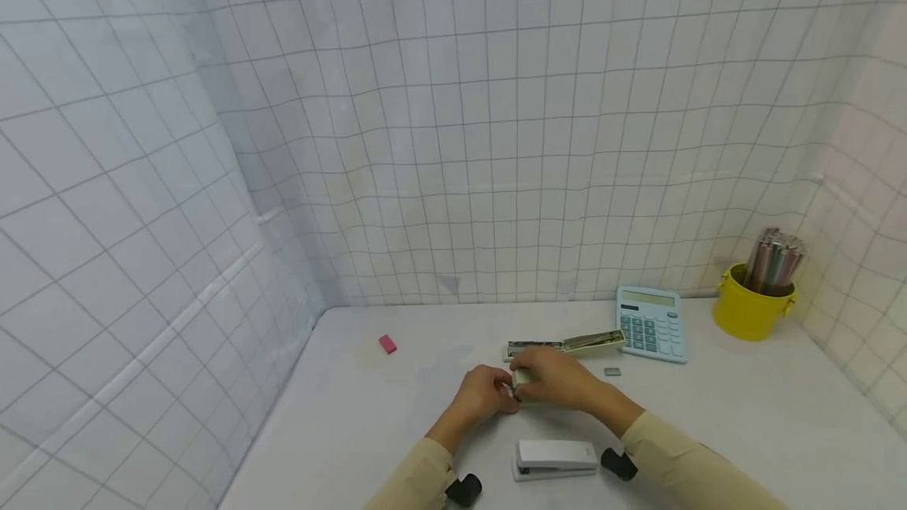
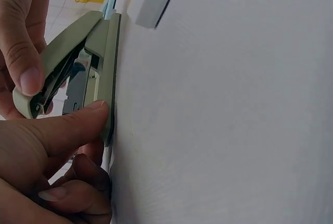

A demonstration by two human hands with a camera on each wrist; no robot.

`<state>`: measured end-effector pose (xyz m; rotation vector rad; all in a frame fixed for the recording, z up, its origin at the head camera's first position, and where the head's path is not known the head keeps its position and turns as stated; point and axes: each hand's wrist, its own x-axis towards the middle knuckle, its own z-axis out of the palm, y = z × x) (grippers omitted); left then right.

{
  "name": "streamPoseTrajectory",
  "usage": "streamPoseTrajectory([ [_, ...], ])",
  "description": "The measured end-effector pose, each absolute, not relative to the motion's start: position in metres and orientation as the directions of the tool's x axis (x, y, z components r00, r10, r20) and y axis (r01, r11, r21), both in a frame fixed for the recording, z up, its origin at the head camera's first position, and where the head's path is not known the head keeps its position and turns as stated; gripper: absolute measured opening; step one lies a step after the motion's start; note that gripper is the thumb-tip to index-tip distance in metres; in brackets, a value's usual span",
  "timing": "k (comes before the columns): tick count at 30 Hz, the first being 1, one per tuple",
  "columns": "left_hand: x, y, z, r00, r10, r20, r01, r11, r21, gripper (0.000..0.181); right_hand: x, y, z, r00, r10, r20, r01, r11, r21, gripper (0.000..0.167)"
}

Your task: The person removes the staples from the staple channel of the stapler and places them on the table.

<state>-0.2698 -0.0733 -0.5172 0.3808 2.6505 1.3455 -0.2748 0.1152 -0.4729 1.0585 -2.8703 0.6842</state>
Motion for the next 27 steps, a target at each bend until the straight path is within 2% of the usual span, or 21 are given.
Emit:
streamPoseTrajectory([
  [8, -0.269, -0.073, -0.517, -0.956, 0.292, -0.026, 0.155, 0.580, 0.800, 0.025, -0.271, 0.131, -0.460, -0.796, -0.583, 0.165, -0.568, 0.623, -0.538, 0.036],
  [20, -0.270, -0.072, -0.517, -0.958, 0.285, -0.014, 0.163, 0.587, 0.793, 0.024, -0.268, 0.154, -0.448, -0.818, -0.546, 0.180, -0.524, 0.577, -0.627, 0.034],
  [27, -0.269, -0.073, -0.517, -0.963, 0.271, -0.015, 0.156, 0.597, 0.787, 0.024, -0.267, 0.172, -0.444, -0.862, -0.484, 0.149, -0.441, 0.574, -0.690, 0.039],
])
